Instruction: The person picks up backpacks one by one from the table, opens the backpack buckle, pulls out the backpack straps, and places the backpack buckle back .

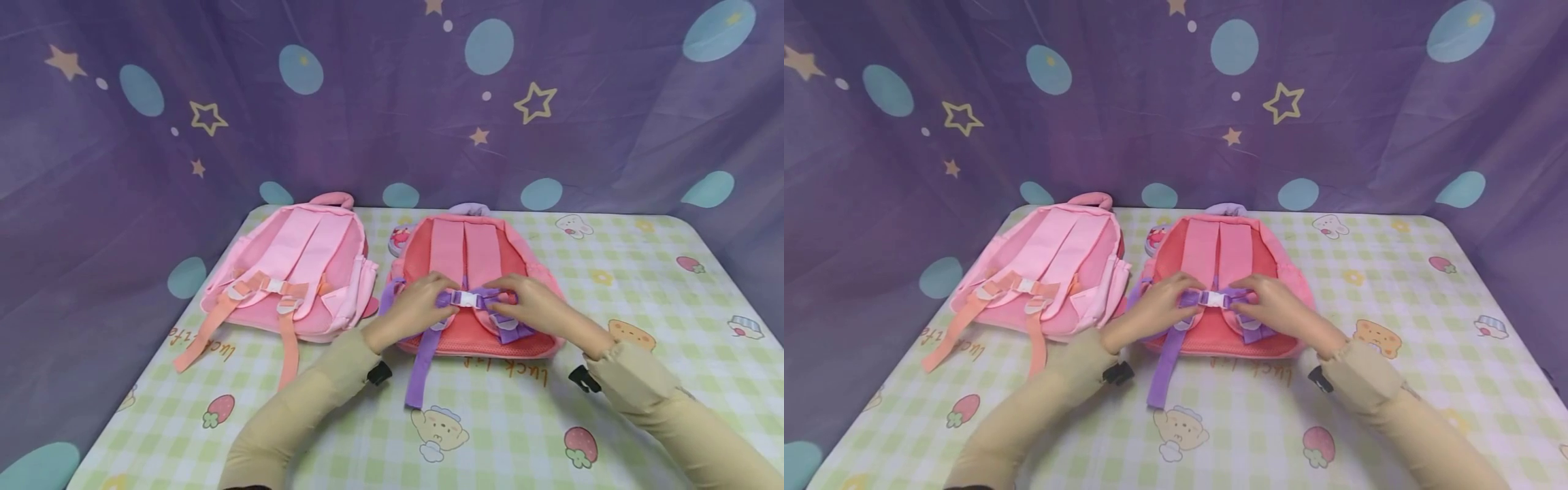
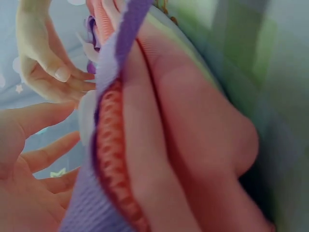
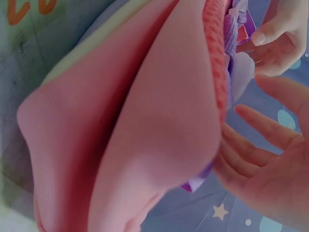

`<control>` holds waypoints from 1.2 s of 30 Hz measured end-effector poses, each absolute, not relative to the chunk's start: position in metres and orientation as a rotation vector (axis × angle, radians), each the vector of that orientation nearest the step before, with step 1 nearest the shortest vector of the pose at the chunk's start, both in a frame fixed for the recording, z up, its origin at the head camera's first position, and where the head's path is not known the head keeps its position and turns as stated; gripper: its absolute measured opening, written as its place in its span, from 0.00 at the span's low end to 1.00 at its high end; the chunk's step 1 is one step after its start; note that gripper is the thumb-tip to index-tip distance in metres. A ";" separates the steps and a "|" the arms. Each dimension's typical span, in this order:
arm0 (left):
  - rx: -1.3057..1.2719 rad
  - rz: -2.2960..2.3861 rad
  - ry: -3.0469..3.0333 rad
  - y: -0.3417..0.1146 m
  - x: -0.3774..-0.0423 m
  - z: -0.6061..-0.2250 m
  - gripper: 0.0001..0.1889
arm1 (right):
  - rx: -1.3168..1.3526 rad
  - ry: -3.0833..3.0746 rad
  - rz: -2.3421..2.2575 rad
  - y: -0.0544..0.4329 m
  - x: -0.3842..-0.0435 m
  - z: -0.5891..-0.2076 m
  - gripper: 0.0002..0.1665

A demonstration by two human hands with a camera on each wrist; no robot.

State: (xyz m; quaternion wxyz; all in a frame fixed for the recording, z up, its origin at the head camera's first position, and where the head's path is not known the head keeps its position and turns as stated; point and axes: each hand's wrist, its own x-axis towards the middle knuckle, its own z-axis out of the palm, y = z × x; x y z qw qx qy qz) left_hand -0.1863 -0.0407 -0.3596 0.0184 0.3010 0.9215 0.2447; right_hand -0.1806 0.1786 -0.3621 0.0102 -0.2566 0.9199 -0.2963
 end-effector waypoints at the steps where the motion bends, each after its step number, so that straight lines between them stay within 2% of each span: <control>1: 0.930 0.759 2.860 -0.040 -0.187 -0.361 0.18 | -0.795 2.863 -0.923 0.178 -0.181 -0.362 0.20; 23: 0.885 0.793 2.815 -0.031 -0.205 -0.377 0.15 | -0.782 2.824 -0.911 0.158 -0.194 -0.370 0.15; 36: 0.938 0.650 2.879 -0.026 -0.207 -0.380 0.16 | -0.786 2.899 -0.826 0.150 -0.198 -0.378 0.13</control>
